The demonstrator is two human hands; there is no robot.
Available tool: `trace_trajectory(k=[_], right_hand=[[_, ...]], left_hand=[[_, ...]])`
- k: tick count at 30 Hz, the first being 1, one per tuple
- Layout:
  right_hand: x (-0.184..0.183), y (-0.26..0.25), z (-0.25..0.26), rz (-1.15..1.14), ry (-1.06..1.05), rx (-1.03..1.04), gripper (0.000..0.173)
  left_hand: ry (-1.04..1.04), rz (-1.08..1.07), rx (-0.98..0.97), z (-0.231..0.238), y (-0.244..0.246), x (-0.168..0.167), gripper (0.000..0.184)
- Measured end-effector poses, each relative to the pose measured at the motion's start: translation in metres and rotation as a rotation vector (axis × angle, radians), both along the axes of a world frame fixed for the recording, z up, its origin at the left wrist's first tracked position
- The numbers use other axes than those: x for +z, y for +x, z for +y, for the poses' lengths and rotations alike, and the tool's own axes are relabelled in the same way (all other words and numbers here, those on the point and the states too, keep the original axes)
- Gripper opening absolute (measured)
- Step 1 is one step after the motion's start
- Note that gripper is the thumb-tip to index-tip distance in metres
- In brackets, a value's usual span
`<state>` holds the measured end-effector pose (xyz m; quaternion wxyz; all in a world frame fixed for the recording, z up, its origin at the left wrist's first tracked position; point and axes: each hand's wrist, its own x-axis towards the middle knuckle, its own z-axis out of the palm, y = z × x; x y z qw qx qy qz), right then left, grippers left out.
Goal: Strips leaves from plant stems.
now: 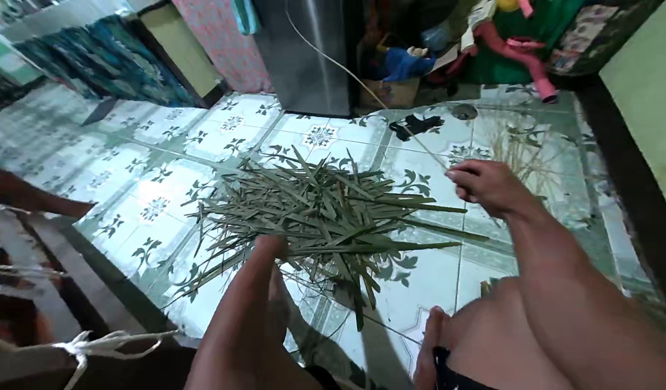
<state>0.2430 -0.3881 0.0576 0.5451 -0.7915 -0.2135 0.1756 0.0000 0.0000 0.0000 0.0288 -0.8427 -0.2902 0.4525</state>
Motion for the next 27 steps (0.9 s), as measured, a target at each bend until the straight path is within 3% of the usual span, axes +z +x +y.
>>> trace_trajectory(k=[2, 5, 8, 11, 13, 15, 17, 20, 24, 27], right_hand=[[0.005, -0.007, 0.023, 0.042, 0.099, 0.069, 0.021], [0.009, -0.02, 0.056, 0.097, 0.177, 0.2, 0.025], [0.01, -0.041, 0.09, 0.146, 0.258, 0.263, 0.018], [0.012, -0.059, 0.114, 0.198, 0.315, 0.324, 0.013], [0.013, -0.067, 0.123, 0.232, 0.33, 0.354, 0.013], [0.012, -0.075, 0.129, 0.269, 0.343, 0.387, 0.013], [0.012, -0.079, 0.131, 0.287, 0.344, 0.432, 0.013], [0.007, -0.081, 0.131, 0.252, 0.336, 0.458, 0.014], [0.009, -0.088, 0.13, 0.284, 0.373, 0.443, 0.014], [0.014, -0.088, 0.12, 0.24, 0.347, 0.487, 0.016]], left_hand=[[-0.257, -0.498, 0.126, 0.011, 0.013, 0.02, 0.048], [-0.571, -1.078, 0.367, -0.002, 0.026, 0.049, 0.046], [-0.921, -1.369, 0.503, -0.046, 0.027, 0.091, 0.042], [-1.066, -1.341, 0.441, -0.081, 0.038, 0.107, 0.038], [-1.19, -1.253, 0.394, -0.092, 0.045, 0.1, 0.044], [-1.278, -1.215, 0.403, -0.093, 0.047, 0.09, 0.038], [-1.267, -1.262, 0.445, -0.088, 0.045, 0.092, 0.03], [-1.237, -1.344, 0.511, -0.079, 0.039, 0.097, 0.034], [-1.273, -1.207, 0.411, -0.089, 0.038, 0.093, 0.036], [-1.263, -1.36, 0.485, -0.081, 0.032, 0.111, 0.037]])
